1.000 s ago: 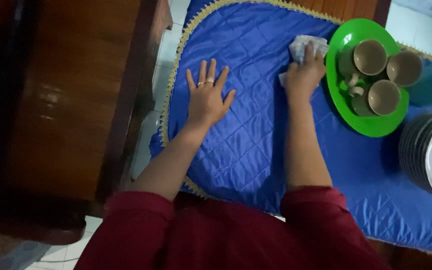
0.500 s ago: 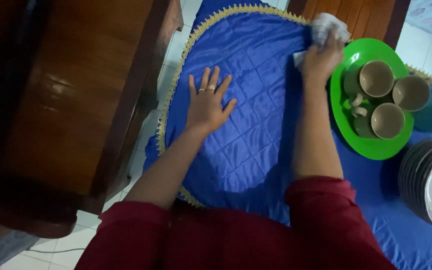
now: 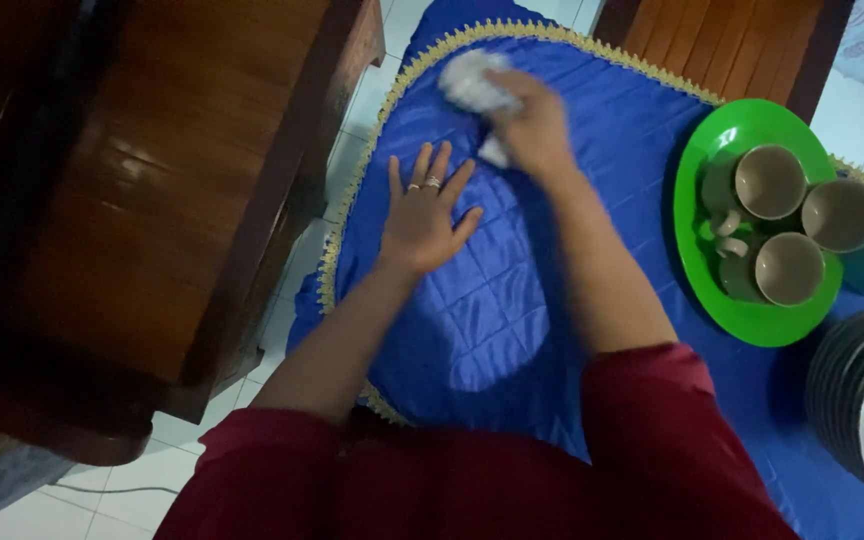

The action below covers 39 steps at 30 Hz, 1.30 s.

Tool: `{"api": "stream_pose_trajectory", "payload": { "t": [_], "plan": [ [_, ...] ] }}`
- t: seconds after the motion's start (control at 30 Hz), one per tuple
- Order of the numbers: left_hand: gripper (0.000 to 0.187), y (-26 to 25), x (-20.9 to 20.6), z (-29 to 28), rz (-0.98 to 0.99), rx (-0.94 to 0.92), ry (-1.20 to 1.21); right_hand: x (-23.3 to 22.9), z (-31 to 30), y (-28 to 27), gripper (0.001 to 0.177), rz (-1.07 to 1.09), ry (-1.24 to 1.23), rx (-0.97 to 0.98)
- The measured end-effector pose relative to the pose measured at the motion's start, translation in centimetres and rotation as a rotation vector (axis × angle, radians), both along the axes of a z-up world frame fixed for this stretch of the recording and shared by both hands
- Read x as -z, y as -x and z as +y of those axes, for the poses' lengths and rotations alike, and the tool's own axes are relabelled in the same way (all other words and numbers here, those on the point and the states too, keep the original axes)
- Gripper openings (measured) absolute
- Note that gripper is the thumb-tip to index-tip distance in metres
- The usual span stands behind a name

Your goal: The person wipes a blue tablecloth with a cloth, then picks up plates one by one from a stack and places them on the table. The person continues wiping the table surface around the placed plates.

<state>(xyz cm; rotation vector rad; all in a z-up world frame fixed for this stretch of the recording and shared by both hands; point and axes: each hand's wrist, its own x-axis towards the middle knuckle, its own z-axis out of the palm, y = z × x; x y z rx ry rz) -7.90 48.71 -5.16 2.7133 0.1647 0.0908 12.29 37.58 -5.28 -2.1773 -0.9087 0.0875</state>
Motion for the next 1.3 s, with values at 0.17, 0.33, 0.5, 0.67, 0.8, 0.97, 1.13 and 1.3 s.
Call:
{"api": "stream_pose_trajectory", "payload": {
  "t": [0.17,0.33,0.5,0.67,0.8,0.97,1.13,1.3],
  "plan": [
    [0.065,0.3,-0.8,0.0,-0.027,-0.007,-0.003,5.1,-5.5,-8.7,0.048,-0.337,0.012,0.554],
    [0.066,0.2,-0.9,-0.1,0.054,-0.005,-0.082,2.2,3.9,-4.5,0.064,-0.199,0.201,0.673],
    [0.061,0.3,-0.8,0.0,-0.095,-0.028,-0.012,4.9,11.4,-3.7,0.058,-0.310,-0.155,-0.175],
    [0.064,0.3,-0.4,0.2,-0.025,-0.004,-0.003,-0.9,8.5,-5.3,0.046,0.154,-0.059,0.251],
    [0.065,0.3,-0.2,-0.1,-0.029,-0.021,-0.019,0.7,8.8,-7.9,0.057,-0.064,0.354,0.559],
    [0.069,-0.1,-0.1,0.1,0.069,0.021,-0.043,1.1,14.9,-1.4,0.064,-0.245,0.252,0.104],
    [0.065,0.1,0.6,0.2,0.029,0.007,-0.074,-6.6,11.9,2.7,0.051,0.319,0.026,-0.121],
    [0.052,1.8,0.6,2.8,-0.246,-0.179,0.270,-2.2,0.2,-2.8,0.030,-0.085,0.007,0.635]
  ]
}}
